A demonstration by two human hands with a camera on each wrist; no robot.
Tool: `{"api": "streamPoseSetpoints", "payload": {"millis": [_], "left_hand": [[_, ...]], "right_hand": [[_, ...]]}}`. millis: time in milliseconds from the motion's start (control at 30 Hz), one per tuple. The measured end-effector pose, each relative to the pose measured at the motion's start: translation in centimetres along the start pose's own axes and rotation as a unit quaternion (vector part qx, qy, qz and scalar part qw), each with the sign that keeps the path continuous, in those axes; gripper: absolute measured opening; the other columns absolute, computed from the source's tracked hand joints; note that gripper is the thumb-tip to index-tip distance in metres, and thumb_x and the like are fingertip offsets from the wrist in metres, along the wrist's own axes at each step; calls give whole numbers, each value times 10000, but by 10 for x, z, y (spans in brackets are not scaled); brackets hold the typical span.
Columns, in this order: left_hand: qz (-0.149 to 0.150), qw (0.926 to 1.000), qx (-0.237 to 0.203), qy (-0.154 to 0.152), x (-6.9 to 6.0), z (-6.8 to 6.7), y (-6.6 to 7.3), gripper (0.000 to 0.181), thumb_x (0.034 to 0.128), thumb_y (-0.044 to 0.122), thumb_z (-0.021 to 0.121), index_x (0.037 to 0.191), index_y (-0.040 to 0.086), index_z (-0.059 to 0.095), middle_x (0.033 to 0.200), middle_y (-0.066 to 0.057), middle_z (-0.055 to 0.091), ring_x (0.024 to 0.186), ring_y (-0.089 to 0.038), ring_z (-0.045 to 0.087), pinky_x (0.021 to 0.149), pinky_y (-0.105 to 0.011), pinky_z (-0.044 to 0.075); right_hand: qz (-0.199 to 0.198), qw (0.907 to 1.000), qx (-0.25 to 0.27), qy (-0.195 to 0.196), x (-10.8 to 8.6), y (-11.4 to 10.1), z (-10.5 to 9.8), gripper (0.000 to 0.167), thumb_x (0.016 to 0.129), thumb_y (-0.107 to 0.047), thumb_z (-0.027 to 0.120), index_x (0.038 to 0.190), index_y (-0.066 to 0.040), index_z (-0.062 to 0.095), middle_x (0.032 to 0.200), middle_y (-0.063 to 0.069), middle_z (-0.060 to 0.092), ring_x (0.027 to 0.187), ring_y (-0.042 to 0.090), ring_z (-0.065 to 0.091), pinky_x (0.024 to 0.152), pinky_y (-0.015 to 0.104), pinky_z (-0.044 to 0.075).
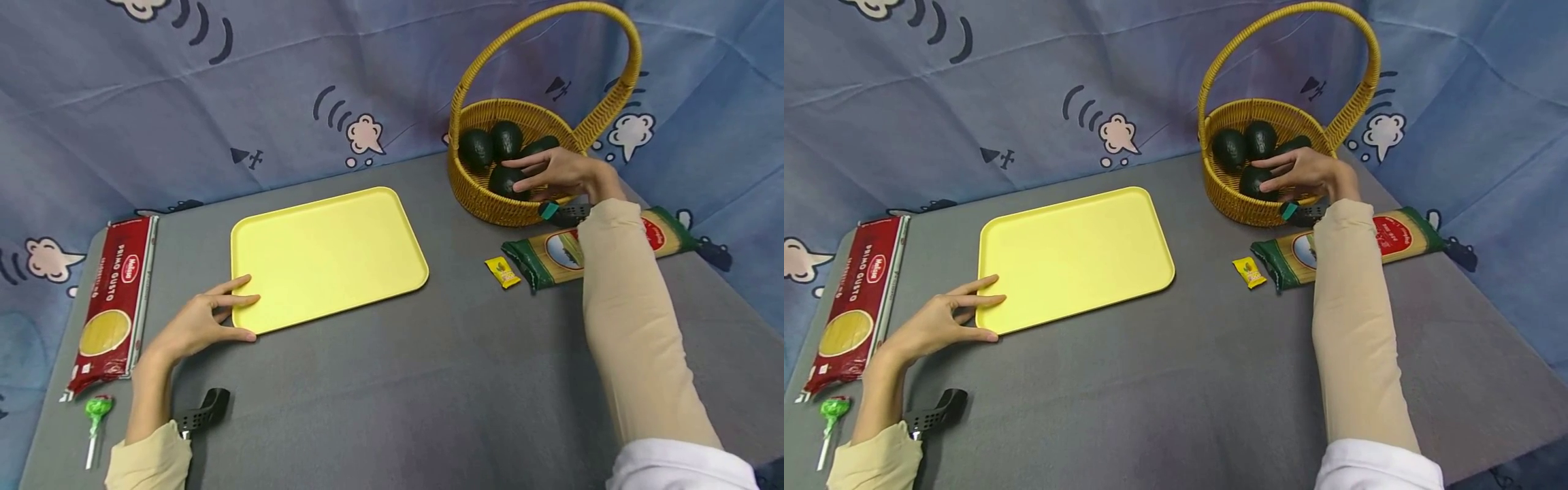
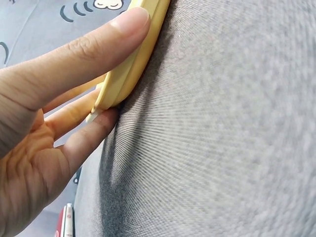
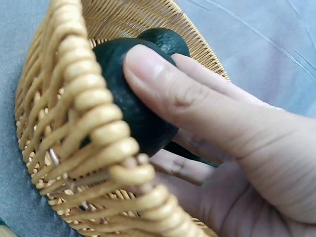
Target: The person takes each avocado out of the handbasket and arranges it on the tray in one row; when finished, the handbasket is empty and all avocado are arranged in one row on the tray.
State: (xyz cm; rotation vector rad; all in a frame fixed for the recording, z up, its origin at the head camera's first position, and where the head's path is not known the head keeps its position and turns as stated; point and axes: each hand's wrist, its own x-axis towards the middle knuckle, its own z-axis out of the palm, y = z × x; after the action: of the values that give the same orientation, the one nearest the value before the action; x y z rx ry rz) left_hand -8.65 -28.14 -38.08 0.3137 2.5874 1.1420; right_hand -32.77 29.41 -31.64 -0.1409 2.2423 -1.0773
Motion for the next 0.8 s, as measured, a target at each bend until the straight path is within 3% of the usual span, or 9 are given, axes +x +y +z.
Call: {"api": "streamPoseSetpoints", "payload": {"millis": [133,467,800], "left_hand": [[17,10000,70,4,-1,0,0,642,718,246,851,1266,4,621,1528,-168,305,1386,-398,263,996,-443,402],[94,9999,118,14,-3,-2,0,638,723,256,847,1267,10,622,1528,-160,310,1384,-392,273,994,-429,399],[173,9998,91,18,-2,0,1,636,723,250,847,1264,3,622,1522,-170,315,1378,-398,282,988,-419,408]], "right_hand": [[-13,9998,201,87,-3,0,-1,634,871,-187,720,1439,-232,442,1532,158,295,917,112,629,808,331,582],[194,9978,599,208,-13,-1,-5,695,867,-214,723,1474,-229,385,1505,161,307,949,102,644,864,375,564],[375,9846,1701,168,-24,0,-12,722,913,-135,656,1509,-297,281,1568,163,123,940,68,634,910,400,541]]}}
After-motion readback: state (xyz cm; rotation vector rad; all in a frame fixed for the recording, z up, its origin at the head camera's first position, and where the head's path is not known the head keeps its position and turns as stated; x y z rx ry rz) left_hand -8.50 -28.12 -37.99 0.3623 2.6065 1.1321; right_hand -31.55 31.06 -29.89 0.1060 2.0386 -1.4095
